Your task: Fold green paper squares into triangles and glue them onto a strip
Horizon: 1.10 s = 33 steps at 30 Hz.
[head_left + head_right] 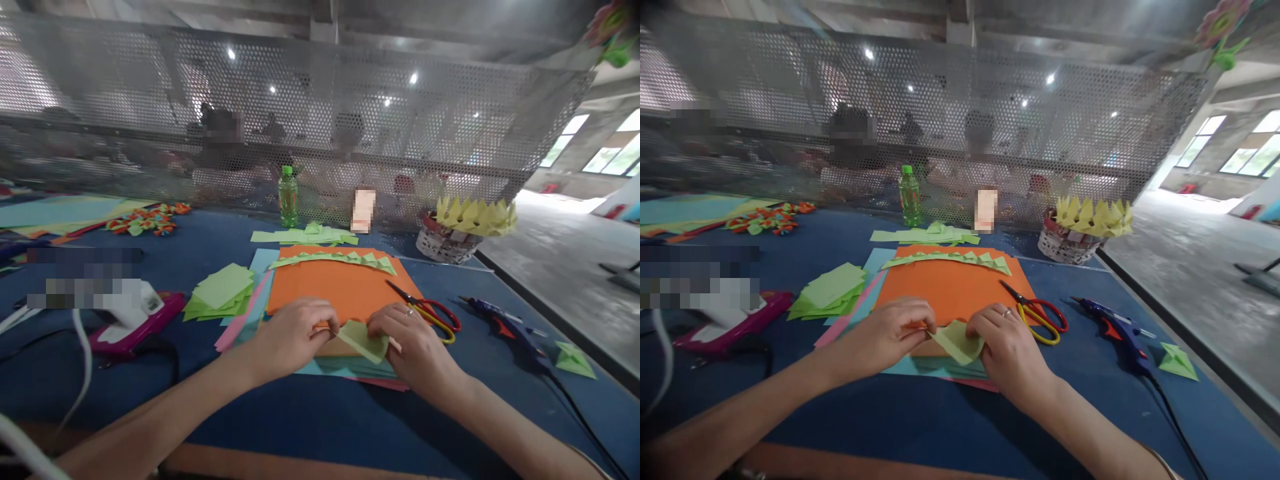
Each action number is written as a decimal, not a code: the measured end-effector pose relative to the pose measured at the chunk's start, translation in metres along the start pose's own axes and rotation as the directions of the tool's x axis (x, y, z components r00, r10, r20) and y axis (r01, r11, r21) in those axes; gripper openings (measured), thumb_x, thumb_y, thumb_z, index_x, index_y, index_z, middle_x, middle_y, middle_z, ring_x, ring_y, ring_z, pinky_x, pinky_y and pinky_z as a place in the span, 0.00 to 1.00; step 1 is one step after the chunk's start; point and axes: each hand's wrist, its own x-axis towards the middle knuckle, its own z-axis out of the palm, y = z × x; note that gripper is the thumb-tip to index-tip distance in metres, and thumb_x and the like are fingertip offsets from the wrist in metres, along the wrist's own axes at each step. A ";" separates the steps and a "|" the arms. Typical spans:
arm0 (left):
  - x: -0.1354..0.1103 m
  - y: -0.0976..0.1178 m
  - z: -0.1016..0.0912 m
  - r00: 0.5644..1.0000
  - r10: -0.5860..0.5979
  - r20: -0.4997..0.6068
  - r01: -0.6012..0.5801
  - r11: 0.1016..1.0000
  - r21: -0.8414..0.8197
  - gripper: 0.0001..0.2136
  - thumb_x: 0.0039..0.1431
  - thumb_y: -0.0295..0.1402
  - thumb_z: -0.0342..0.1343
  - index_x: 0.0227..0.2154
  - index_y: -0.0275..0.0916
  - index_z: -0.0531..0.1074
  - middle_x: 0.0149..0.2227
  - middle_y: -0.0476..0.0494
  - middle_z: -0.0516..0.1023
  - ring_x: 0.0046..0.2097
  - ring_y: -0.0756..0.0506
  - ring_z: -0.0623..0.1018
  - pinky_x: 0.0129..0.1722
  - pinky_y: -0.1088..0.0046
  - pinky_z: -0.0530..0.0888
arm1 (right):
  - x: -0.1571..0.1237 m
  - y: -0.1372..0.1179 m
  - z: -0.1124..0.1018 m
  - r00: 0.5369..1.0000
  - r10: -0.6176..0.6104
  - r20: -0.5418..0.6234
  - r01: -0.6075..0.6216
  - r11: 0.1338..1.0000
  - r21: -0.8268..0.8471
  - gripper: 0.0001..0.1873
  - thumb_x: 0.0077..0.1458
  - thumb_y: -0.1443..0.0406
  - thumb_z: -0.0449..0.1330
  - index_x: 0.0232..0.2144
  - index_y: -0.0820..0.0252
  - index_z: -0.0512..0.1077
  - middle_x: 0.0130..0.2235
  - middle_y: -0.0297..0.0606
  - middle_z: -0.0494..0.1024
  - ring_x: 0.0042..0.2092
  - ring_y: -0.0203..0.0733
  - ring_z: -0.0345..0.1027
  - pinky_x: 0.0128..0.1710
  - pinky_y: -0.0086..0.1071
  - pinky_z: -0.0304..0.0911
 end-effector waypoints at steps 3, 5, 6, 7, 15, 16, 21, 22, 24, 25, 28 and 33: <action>-0.002 -0.002 0.002 0.998 0.031 0.049 -0.034 0.997 0.066 0.09 0.60 0.18 0.56 0.29 0.38 0.72 0.30 0.51 0.75 0.37 0.47 0.74 0.41 0.70 0.64 | 0.000 0.001 0.003 0.999 -0.036 0.036 0.037 0.999 -0.026 0.17 0.50 0.83 0.50 0.31 0.59 0.70 0.33 0.38 0.77 0.40 0.43 0.66 0.40 0.35 0.60; -0.004 -0.002 0.003 0.995 0.052 0.085 -0.061 0.994 0.096 0.10 0.60 0.18 0.56 0.28 0.38 0.72 0.30 0.51 0.75 0.36 0.47 0.74 0.41 0.70 0.64 | -0.001 0.002 0.003 0.996 -0.058 0.064 0.060 0.998 -0.030 0.19 0.50 0.84 0.50 0.32 0.60 0.72 0.35 0.38 0.78 0.41 0.44 0.66 0.41 0.36 0.61; -0.005 -0.002 0.004 0.993 0.062 0.099 -0.072 0.992 0.108 0.10 0.60 0.17 0.56 0.28 0.38 0.72 0.30 0.51 0.76 0.37 0.47 0.74 0.41 0.70 0.64 | -0.002 0.003 0.003 0.995 -0.069 0.075 0.071 0.997 -0.034 0.20 0.49 0.85 0.49 0.32 0.60 0.73 0.35 0.38 0.79 0.42 0.44 0.66 0.42 0.36 0.61; -0.006 -0.003 0.005 0.991 0.072 0.112 -0.085 0.990 0.117 0.10 0.60 0.17 0.56 0.29 0.38 0.72 0.30 0.51 0.76 0.37 0.47 0.74 0.42 0.70 0.64 | -0.002 0.003 0.003 0.993 -0.077 0.085 0.081 0.996 -0.041 0.21 0.50 0.85 0.49 0.33 0.60 0.73 0.36 0.39 0.79 0.43 0.45 0.66 0.43 0.36 0.61; -0.012 -0.008 0.009 0.978 0.134 0.157 -0.158 0.976 0.150 0.10 0.60 0.17 0.55 0.30 0.38 0.73 0.35 0.50 0.77 0.39 0.47 0.76 0.42 0.71 0.66 | -0.008 -0.006 -0.009 0.984 -0.048 0.174 0.064 0.994 -0.090 0.19 0.56 0.81 0.49 0.35 0.60 0.76 0.40 0.41 0.80 0.45 0.46 0.68 0.45 0.39 0.64; -0.013 -0.009 0.009 0.978 0.139 0.158 -0.163 0.975 0.151 0.10 0.61 0.17 0.55 0.31 0.39 0.73 0.36 0.50 0.78 0.40 0.47 0.77 0.42 0.72 0.67 | -0.009 -0.007 -0.011 0.984 -0.040 0.176 0.056 0.994 -0.090 0.19 0.57 0.81 0.49 0.35 0.60 0.76 0.40 0.41 0.80 0.45 0.46 0.68 0.45 0.39 0.64; -0.018 -0.013 0.010 0.975 0.164 0.151 -0.191 0.964 0.183 0.10 0.63 0.18 0.53 0.33 0.39 0.74 0.39 0.48 0.79 0.41 0.47 0.77 0.43 0.71 0.67 | -0.019 -0.007 -0.019 0.980 0.022 0.196 0.000 0.994 -0.110 0.16 0.61 0.78 0.49 0.35 0.59 0.75 0.38 0.41 0.79 0.43 0.47 0.68 0.44 0.40 0.63; -0.019 -0.013 0.011 0.975 0.170 0.146 -0.197 0.960 0.200 0.10 0.64 0.19 0.52 0.33 0.39 0.74 0.39 0.47 0.79 0.41 0.46 0.77 0.43 0.70 0.67 | -0.021 -0.007 -0.021 0.979 0.041 0.200 -0.018 0.993 -0.115 0.16 0.61 0.78 0.49 0.36 0.59 0.74 0.37 0.41 0.79 0.43 0.47 0.68 0.43 0.40 0.63; -0.022 -0.011 0.011 0.973 0.184 0.136 -0.213 0.947 0.240 0.11 0.65 0.19 0.50 0.34 0.38 0.74 0.40 0.44 0.79 0.42 0.43 0.76 0.43 0.67 0.67 | -0.025 -0.004 -0.023 0.976 0.072 0.205 -0.048 0.992 -0.118 0.15 0.61 0.77 0.50 0.36 0.59 0.74 0.37 0.40 0.78 0.43 0.46 0.69 0.43 0.40 0.63; -0.023 -0.010 0.011 0.972 0.193 0.133 -0.222 0.940 0.260 0.11 0.65 0.19 0.48 0.35 0.37 0.74 0.41 0.42 0.79 0.43 0.42 0.76 0.43 0.65 0.66 | -0.027 -0.003 -0.025 0.976 0.082 0.200 -0.059 0.991 -0.119 0.15 0.62 0.77 0.50 0.37 0.58 0.74 0.37 0.40 0.78 0.43 0.46 0.69 0.43 0.40 0.63; -0.025 -0.007 0.012 0.967 0.215 0.139 -0.248 0.922 0.298 0.12 0.66 0.19 0.46 0.37 0.37 0.74 0.43 0.40 0.78 0.43 0.40 0.75 0.45 0.62 0.66 | -0.031 -0.001 -0.028 0.979 0.103 0.174 -0.082 0.989 -0.125 0.13 0.65 0.74 0.51 0.40 0.57 0.74 0.39 0.41 0.79 0.43 0.46 0.70 0.44 0.41 0.64; -0.026 -0.005 0.013 0.964 0.219 0.152 -0.256 0.922 0.289 0.12 0.67 0.21 0.46 0.37 0.37 0.73 0.43 0.39 0.78 0.44 0.40 0.76 0.46 0.61 0.67 | -0.029 -0.008 -0.027 0.974 0.135 0.184 -0.118 0.988 -0.102 0.11 0.66 0.72 0.52 0.41 0.57 0.74 0.42 0.42 0.79 0.45 0.47 0.71 0.46 0.42 0.66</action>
